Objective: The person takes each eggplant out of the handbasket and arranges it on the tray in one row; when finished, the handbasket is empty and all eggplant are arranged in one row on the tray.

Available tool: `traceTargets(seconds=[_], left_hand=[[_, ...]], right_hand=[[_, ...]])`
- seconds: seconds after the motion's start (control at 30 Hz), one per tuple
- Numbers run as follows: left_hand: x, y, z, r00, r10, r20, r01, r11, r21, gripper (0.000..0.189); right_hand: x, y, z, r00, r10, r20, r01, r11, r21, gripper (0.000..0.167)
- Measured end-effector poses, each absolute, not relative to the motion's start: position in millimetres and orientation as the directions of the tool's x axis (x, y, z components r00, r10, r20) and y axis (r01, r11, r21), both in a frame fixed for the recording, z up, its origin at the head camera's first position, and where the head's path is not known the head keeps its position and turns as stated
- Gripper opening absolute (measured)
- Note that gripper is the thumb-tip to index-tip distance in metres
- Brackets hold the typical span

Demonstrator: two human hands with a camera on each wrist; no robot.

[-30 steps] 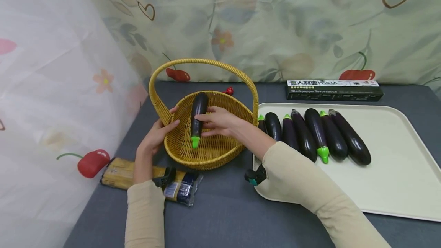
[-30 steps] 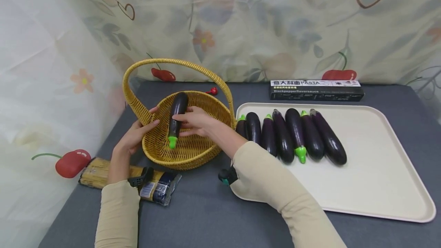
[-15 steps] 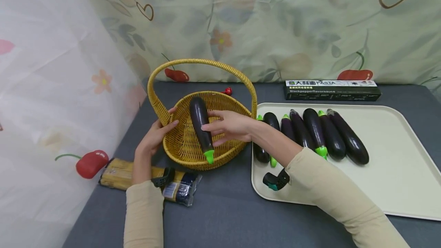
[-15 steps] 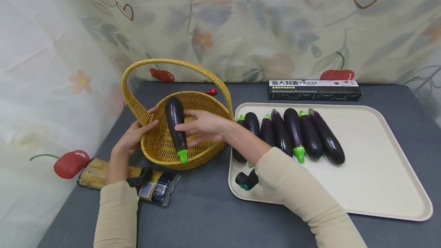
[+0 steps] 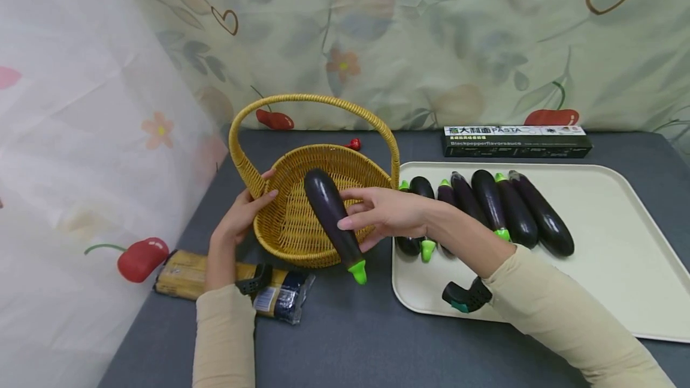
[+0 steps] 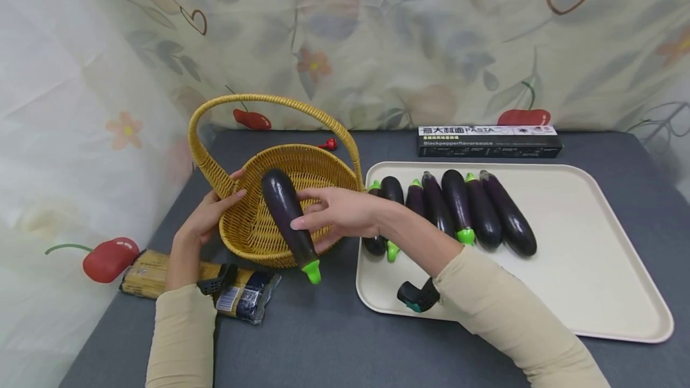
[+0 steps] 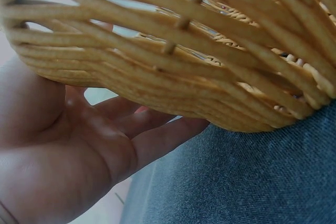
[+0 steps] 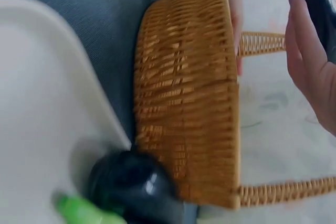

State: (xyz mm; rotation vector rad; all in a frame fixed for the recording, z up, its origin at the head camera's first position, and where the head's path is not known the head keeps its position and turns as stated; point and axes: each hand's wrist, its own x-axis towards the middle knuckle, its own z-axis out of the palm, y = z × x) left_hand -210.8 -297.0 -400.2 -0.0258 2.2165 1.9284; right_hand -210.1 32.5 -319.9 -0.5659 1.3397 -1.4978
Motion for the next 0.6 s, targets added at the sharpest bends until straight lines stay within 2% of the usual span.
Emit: traceTargets(seconds=[0.17,0.6], left_hand=[[-211,-297,-401,-0.978,0.13,-0.163,-0.144,0.14,0.98,0.065],[-212,-298,-398,-0.977,0.133,-0.168,-0.147,0.152,0.977,0.066]], right_hand=[[-208,59,-323,-0.362,-0.889,-0.28,0.324,0.161,-0.932,0.075],[-209,128,-341,-0.463,-0.816,-0.346,0.265,0.245,-0.932,0.075]])
